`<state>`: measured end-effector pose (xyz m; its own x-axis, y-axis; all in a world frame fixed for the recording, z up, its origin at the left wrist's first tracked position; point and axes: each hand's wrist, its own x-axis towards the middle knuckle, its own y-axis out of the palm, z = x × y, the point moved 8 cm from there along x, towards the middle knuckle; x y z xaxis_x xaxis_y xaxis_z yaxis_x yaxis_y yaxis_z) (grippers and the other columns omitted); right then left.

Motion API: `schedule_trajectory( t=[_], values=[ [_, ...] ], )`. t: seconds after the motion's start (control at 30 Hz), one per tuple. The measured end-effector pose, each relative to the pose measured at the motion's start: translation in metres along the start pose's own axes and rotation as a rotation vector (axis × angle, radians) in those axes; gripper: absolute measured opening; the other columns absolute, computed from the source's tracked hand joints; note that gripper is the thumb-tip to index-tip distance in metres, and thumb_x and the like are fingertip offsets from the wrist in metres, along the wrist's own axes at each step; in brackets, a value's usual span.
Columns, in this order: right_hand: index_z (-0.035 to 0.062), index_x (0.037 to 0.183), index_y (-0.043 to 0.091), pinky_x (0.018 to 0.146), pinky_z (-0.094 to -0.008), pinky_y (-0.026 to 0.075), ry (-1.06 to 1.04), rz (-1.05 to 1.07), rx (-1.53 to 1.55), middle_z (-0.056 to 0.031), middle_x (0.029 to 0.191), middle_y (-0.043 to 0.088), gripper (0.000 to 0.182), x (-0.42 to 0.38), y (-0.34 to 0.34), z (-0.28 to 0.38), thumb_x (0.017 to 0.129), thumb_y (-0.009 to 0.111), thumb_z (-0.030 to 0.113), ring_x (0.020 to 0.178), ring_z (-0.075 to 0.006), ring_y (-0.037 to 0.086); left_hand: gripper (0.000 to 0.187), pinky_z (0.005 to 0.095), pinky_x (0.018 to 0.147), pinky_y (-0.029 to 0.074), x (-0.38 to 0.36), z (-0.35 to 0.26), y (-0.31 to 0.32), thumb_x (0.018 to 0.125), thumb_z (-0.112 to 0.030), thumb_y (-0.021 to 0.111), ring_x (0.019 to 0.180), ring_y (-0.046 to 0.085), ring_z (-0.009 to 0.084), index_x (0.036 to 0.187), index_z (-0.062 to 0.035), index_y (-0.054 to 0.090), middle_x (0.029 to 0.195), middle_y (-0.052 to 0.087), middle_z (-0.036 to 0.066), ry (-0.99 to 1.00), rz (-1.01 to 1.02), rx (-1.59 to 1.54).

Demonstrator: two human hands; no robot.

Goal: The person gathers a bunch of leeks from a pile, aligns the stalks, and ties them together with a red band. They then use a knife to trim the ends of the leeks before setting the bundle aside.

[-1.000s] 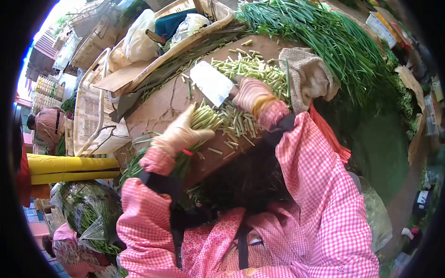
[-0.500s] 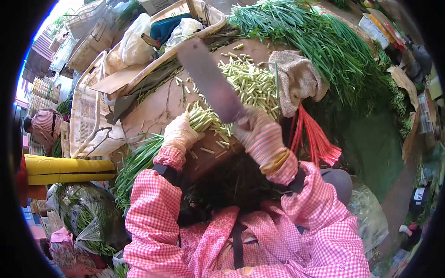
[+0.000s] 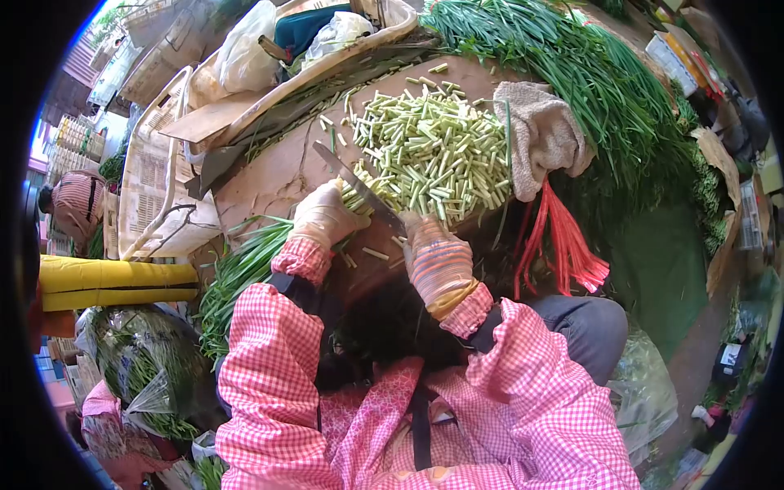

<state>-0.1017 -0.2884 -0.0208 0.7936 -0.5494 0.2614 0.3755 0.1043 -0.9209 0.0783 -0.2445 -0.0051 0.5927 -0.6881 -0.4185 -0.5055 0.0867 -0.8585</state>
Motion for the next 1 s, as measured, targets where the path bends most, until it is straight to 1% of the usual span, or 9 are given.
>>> schedule_trajectory(
  t=[0.13,0.27,0.33,0.4,0.47,0.6,0.63,0.83,1.0],
  values=[
    [0.009,0.051,0.055,0.042,-0.0244,0.047,-0.248,-0.195,-0.373,-0.0033,0.046,0.055,0.021,-0.005,0.012,0.016,0.07,0.049,0.003,0.039,-0.0131,0.054,0.074,0.0354,0.084,0.046,0.008,0.002,0.006,0.059,-0.037,0.077,0.095,0.059,0.0304,0.117,-0.0023,0.048,0.101,0.061,0.019,0.188,-0.061,-0.034],
    [0.0077,0.053,0.057,0.045,-0.0235,0.049,-0.401,-0.212,-0.5,-0.0019,0.048,0.057,0.017,-0.011,0.019,0.021,0.068,0.052,0.002,0.041,-0.0111,0.055,0.062,0.0313,0.091,0.038,0.034,0.056,-0.004,0.076,-0.028,0.07,0.108,0.052,0.0245,0.127,-0.0052,0.043,0.116,0.056,0.009,0.12,-0.046,-1.171],
    [0.0082,0.06,0.056,0.048,-0.0245,0.049,-0.336,-0.162,-0.446,-0.0031,0.054,0.058,0.011,-0.001,0.0,0.026,0.07,0.053,0.006,0.046,-0.0131,0.056,0.064,0.0301,0.098,0.032,0.005,0.055,-0.028,0.08,-0.028,0.067,0.119,0.043,0.0236,0.132,-0.0038,0.038,0.128,0.047,0.008,-0.058,0.056,-1.418],
    [0.0089,0.079,0.055,0.056,-0.0306,0.049,-0.136,0.049,-0.241,-0.007,0.068,0.059,0.008,0.01,-0.008,0.017,0.074,0.056,0.014,0.06,-0.0207,0.058,0.085,0.0313,0.104,0.024,-0.006,0.047,-0.041,0.076,-0.038,0.069,0.128,0.029,0.0241,0.136,0.0024,0.025,0.137,0.035,0.014,0.017,0.134,-1.23],
    [0.0097,0.106,0.053,0.067,-0.0392,0.049,0.137,0.343,0.044,-0.0122,0.087,0.061,0.032,0.009,0.001,0.001,0.078,0.061,0.024,0.078,-0.0312,0.061,0.106,0.0333,0.109,0.014,-0.006,0.037,-0.044,0.07,-0.048,0.072,0.136,0.015,0.0267,0.138,0.0071,0.013,0.144,0.019,0.021,0.172,0.209,-0.934],
    [0.005,0.079,0.06,0.047,-0.0464,0.046,-0.05,0.096,-0.032,-0.0107,0.059,0.061,0.029,0.006,0.0,0.008,0.085,0.041,0.026,0.054,-0.025,0.061,0.113,0.0329,0.102,0.031,-0.013,0.012,-0.003,0.056,-0.049,0.078,0.123,0.04,0.0298,0.14,-0.0014,0.018,0.132,0.04,0.022,0.227,0.206,-0.273],
    [0.0047,0.082,0.06,0.048,-0.0452,0.046,-0.042,0.117,-0.038,-0.011,0.062,0.062,0.029,0.007,0.0,0.008,0.085,0.041,0.026,0.055,-0.025,0.061,0.112,0.0355,0.096,0.039,-0.009,0.009,0.0,0.05,-0.044,0.081,0.112,0.049,0.0314,0.138,-0.0062,0.023,0.121,0.05,0.02,0.357,-0.068,-0.121],
    [0.0046,0.1,0.055,0.06,-0.0413,0.05,0.058,0.376,0.039,-0.0145,0.087,0.064,0.028,0.019,-0.015,0.013,0.085,0.048,0.027,0.073,-0.0284,0.065,0.108,0.0367,0.087,0.045,-0.025,0.004,-0.006,0.046,-0.038,0.084,0.101,0.056,0.0317,0.134,-0.0049,0.03,0.11,0.057,0.018,0.035,-0.17,0.082],
    [0.0029,0.112,0.05,0.074,-0.0398,0.049,0.136,0.492,0.093,-0.0174,0.098,0.06,0.041,0.024,-0.024,0.012,0.08,0.059,0.028,0.086,-0.0328,0.061,0.102,0.0361,0.082,0.047,-0.024,0.001,-0.002,0.047,-0.04,0.083,0.096,0.058,0.0287,0.131,-0.0065,0.036,0.106,0.058,0.015,-0.012,-0.19,0.173]
  ],
)
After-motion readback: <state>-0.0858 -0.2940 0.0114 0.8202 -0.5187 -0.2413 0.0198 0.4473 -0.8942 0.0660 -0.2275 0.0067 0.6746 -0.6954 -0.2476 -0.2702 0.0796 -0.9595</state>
